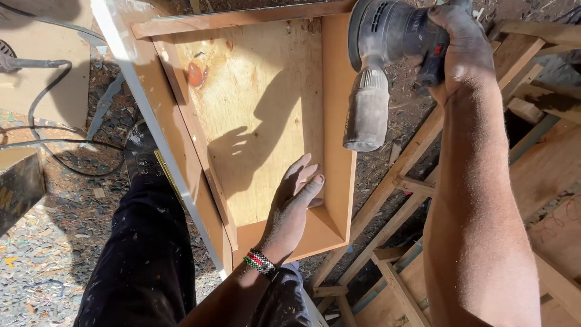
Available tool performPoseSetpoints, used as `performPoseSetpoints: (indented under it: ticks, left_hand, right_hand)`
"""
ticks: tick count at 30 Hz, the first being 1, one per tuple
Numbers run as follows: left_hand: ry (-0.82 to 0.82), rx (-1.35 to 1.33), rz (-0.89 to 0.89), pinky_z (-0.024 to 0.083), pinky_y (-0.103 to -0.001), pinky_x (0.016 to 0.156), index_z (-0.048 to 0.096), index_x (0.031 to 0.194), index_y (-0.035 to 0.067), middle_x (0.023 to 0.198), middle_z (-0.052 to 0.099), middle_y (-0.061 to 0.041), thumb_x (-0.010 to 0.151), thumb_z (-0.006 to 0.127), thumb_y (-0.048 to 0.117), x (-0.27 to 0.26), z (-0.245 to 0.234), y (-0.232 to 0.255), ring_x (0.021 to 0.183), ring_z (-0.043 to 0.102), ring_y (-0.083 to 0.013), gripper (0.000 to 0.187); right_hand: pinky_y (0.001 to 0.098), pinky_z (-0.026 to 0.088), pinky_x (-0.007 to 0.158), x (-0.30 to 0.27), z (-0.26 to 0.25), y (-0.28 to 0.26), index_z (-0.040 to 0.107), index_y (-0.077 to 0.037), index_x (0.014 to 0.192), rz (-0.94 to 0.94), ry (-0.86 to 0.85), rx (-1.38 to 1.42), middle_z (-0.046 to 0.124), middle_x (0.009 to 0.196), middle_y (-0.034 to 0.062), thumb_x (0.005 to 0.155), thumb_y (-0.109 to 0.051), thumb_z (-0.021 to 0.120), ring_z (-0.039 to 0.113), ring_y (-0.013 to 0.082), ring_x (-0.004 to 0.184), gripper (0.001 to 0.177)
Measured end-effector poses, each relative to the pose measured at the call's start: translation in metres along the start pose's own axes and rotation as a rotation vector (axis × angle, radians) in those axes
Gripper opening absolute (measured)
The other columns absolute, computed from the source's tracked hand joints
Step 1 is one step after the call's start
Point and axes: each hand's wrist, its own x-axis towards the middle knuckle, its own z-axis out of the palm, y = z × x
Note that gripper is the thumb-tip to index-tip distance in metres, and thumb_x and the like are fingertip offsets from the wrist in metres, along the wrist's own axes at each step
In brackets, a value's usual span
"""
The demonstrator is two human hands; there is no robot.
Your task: The person uses an orbital sander to smooth the edges and surfaces of a wooden drawer. They sand the interior sides, the bottom, and the exterior face of the drawer, repositioning the drawer multiple times to access different areas.
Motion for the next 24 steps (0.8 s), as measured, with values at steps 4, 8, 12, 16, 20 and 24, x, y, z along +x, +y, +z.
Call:
performPoseSetpoints:
  ticks: [4,8,12,16,20,24]
  left_hand:
    - [0.076,0.041,0.072,0.064,-0.05,0.117,0.046,0.182,0.027,0.187,0.057,-0.009,0.104,0.062,0.057,-0.004,-0.005,0.004,0.153,0.068,-0.0254,0.086]
    - [0.026,0.162,0.077,0.055,-0.045,0.125,0.049,0.182,0.023,0.182,0.058,-0.008,0.104,0.065,0.058,-0.002,-0.003,-0.023,0.157,0.066,-0.0247,0.086]
    - [-0.154,0.639,-0.274,0.044,-0.061,0.141,0.03,0.192,0.027,0.192,0.038,-0.017,0.109,0.07,0.063,-0.014,-0.004,-0.055,0.171,0.052,-0.0394,0.099]
    - [-0.199,0.873,-0.413,0.053,-0.062,0.131,0.042,0.187,0.019,0.177,0.06,-0.022,0.102,0.077,0.075,-0.016,-0.024,-0.141,0.163,0.063,-0.0419,0.107]
    - [-0.391,1.041,-0.502,0.05,-0.061,0.133,0.053,0.178,0.006,0.171,0.066,-0.027,0.098,0.076,0.071,-0.034,-0.021,-0.147,0.162,0.063,-0.0436,0.106]
    - [-0.412,0.939,-0.567,0.043,-0.062,0.139,0.045,0.184,0.002,0.177,0.057,-0.034,0.102,0.079,0.065,-0.045,-0.009,-0.124,0.169,0.054,-0.049,0.109]
  right_hand:
    - [0.0361,0.062,0.059,-0.018,-0.002,0.03,0.066,-0.029,0.134,-0.088,-0.033,-0.004,0.076,0.127,0.0059,0.085,-0.044,0.094,0.077,0.0212,0.087,0.058]
    - [0.0379,0.053,0.044,-0.073,-0.004,0.079,0.055,-0.017,0.128,-0.082,0.145,0.041,0.066,0.098,0.009,0.081,-0.034,0.088,0.063,0.0184,0.06,0.06]
    - [0.042,0.06,0.079,-0.102,-0.043,0.214,0.062,-0.013,0.126,-0.142,0.342,-0.03,0.054,0.101,0.0083,0.089,-0.03,0.104,0.064,0.0199,0.098,0.059]
    - [0.0476,0.056,0.083,-0.2,-0.077,0.304,0.062,-0.017,0.133,0.048,0.479,-0.147,0.058,0.099,0.0084,0.087,-0.039,0.104,0.068,0.0212,0.095,0.065]
    - [0.0397,0.059,0.08,-0.263,-0.085,0.32,0.065,-0.015,0.128,0.189,0.619,-0.101,0.058,0.095,0.008,0.084,-0.03,0.101,0.066,0.0191,0.09,0.059]
    - [0.0366,0.052,0.078,-0.264,-0.098,0.331,0.063,-0.013,0.114,0.095,0.65,-0.053,0.05,0.087,0.0033,0.085,-0.021,0.097,0.058,0.0159,0.085,0.046]
